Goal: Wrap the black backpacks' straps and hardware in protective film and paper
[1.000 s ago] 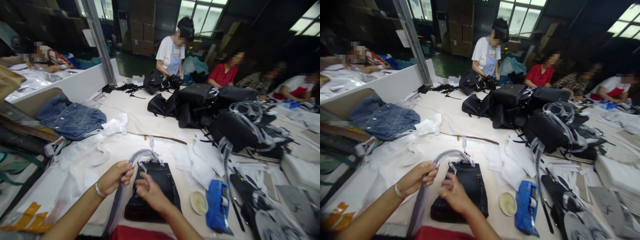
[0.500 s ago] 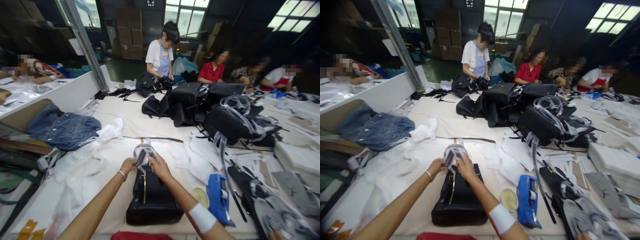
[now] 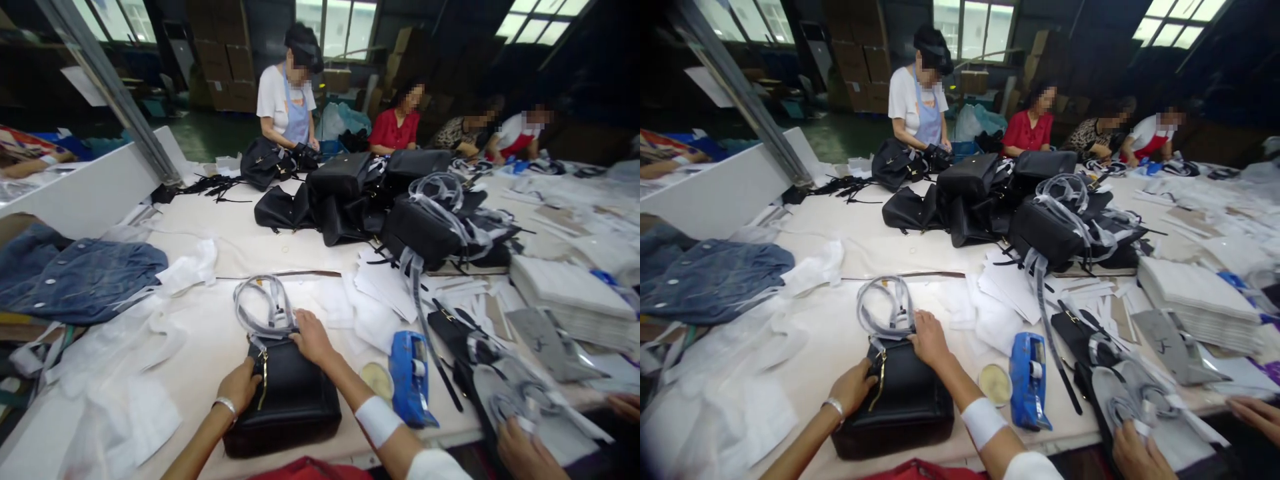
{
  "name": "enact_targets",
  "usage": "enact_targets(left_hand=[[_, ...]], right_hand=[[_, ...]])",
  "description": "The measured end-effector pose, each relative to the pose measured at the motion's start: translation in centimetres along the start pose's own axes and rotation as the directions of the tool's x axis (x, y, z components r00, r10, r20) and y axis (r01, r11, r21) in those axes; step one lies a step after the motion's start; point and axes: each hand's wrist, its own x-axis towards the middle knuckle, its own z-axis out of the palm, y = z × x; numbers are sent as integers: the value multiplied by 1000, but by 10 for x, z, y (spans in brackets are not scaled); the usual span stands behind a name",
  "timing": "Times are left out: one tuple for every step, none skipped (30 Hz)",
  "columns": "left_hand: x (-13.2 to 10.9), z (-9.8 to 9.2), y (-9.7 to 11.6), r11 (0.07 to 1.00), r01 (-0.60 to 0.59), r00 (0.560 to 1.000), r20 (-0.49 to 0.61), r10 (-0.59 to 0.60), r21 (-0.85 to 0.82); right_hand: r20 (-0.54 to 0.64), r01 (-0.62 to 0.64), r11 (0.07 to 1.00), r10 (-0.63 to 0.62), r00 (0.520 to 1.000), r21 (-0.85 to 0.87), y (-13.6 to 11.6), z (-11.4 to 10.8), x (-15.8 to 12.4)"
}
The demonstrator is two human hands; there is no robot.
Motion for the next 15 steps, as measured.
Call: enact_targets(left_hand=[[-1,-1,-2,998,1,1000,-20,-2,-62],[-5,-3,-4,988,-1,999,-39,-5,-154],[-9,-6,-4,962,-8,998,-56,-8,-271],[-16,-10,-2,915,-22,997,-73,-8,-403],[-23,-16,2,844,-49,996,-91,0,-534],[-31,-22,8,757,-75,994,-106,8,-649],[-38,-29,15,672,-94,993,-115,12,-735],[-45,-36,23,603,-100,993,-113,17,-791],[-51,-43,31,559,-101,994,-104,27,-823],[-57,-49,39,537,-102,995,-92,46,-838],[-61,-54,45,528,-106,994,-82,70,-842],[-65,-57,49,528,-112,993,-75,92,-842],[-68,-59,51,529,-117,992,-69,110,-841],[-70,-61,52,529,-119,991,-64,120,-841],[-72,-61,51,524,-118,990,-63,122,-843]], right_hand=[[-91,-33,999,30,995,-29,13,-13,-17],[-185,-106,992,92,978,-64,28,-25,-36],[-268,-199,975,167,949,-96,45,-37,-55],[-335,-295,948,241,911,-122,62,-48,-72],[-383,-378,914,301,874,-146,78,-56,-88],[-412,-436,883,338,846,-172,94,-62,-102],[-429,-478,856,363,827,-198,108,-66,-111],[-431,-502,835,376,820,-226,120,-67,-118],[-419,-513,821,385,822,-252,129,-67,-120],[-395,-518,811,396,829,-272,138,-65,-121],[-359,-518,805,411,838,-288,144,-63,-119],[-313,-515,803,427,849,-301,149,-61,-116],[-264,-510,801,442,857,-314,154,-59,-113],[-219,-503,801,454,864,-325,157,-59,-111],[-186,-497,800,461,868,-335,159,-60,-110]])
